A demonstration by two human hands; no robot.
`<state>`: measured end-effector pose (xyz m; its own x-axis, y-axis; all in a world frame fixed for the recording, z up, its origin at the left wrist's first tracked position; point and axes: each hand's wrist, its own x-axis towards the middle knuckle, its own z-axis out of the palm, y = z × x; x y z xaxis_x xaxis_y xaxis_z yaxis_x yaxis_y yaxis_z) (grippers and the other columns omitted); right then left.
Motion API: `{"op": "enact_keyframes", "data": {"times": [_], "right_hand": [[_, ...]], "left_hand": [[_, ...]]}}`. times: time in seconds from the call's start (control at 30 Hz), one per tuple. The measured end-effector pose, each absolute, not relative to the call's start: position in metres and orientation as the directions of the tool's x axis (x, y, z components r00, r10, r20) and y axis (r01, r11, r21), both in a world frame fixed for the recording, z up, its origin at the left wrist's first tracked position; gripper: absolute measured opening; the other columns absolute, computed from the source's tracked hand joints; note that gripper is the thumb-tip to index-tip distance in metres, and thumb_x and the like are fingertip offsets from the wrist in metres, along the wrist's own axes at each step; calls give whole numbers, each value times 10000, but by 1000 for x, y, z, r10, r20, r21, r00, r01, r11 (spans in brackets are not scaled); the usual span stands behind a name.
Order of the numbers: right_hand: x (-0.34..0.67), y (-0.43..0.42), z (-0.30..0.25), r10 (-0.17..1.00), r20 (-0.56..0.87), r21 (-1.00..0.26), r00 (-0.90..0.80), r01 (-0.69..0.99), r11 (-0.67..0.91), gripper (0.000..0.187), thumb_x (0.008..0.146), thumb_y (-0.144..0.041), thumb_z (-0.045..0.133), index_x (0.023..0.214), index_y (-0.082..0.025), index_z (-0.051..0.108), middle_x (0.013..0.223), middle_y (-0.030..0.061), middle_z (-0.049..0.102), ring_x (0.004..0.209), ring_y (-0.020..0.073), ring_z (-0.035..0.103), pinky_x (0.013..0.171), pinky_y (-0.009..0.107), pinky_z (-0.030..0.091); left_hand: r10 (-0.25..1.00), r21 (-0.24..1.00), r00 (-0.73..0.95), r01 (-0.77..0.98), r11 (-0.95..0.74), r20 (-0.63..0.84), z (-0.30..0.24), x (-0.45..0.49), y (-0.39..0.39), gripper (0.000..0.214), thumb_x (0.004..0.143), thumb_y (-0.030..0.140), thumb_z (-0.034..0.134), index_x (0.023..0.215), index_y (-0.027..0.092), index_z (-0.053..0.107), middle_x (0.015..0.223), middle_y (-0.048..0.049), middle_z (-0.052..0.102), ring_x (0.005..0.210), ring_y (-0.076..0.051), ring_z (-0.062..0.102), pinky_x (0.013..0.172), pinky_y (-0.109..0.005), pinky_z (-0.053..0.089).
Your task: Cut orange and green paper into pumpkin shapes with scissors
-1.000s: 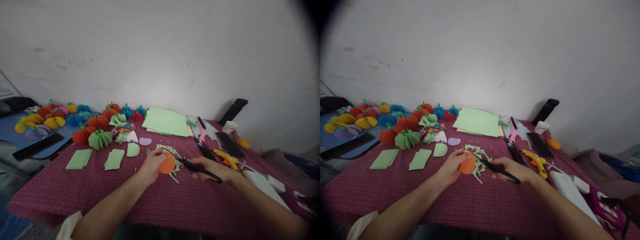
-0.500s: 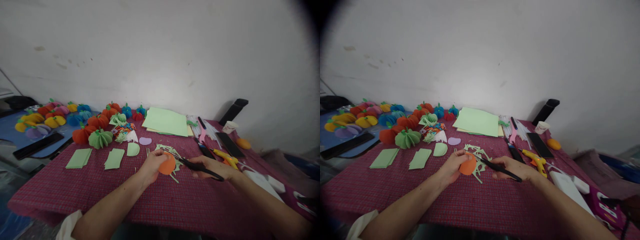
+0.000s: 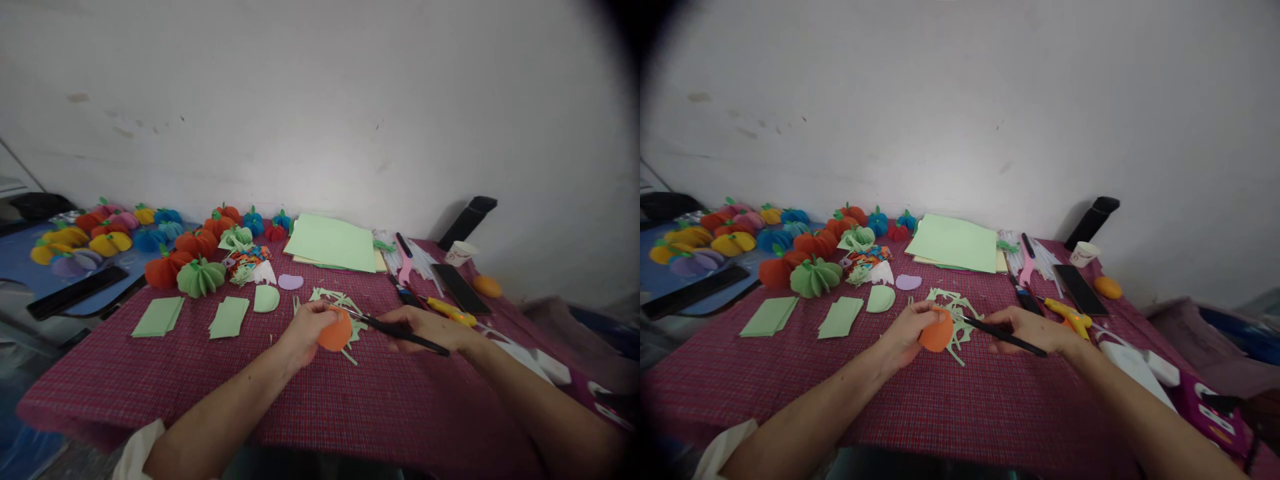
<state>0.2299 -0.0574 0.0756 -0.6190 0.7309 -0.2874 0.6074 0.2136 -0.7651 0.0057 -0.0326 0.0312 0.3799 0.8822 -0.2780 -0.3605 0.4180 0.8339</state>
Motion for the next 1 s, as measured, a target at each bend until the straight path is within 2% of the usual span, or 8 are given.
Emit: {"op": "enact_keyframes", "data": {"times": [0.67,0.8,1.0], "right_hand": [[232,-53,88,732,-336,-735,-593,651,190,412,714,-270,546,1120,-208,576,694,-21,498,565,90,387,508,201,329],[230,-53,88,735,-316,-751,-599,631,191,363,711,-268,553,1064,-198,603,730,-11,513,592,97,403,536,205,347],[231,-53,87,732,-343,-756,-589,635,156,275,710,-283,543,943,-165,631,625,-25,459,526,77,347,469,200,288]], "left_hand": [[875,837,393,-344,424,-282,29,6,-32,185,472,186,690,577,139,544,552,-8,589,489,-120,530,497,-249,369],[874,848,396,-324,420,-281,28,6,-32,193,476,198,690,591,131,551,549,-8,586,487,-119,528,493,-249,370],[873,845,393,-324,426,-289,29,6,-32,203,479,198,695,587,138,534,551,-5,586,485,-117,527,489,-249,377]]}}
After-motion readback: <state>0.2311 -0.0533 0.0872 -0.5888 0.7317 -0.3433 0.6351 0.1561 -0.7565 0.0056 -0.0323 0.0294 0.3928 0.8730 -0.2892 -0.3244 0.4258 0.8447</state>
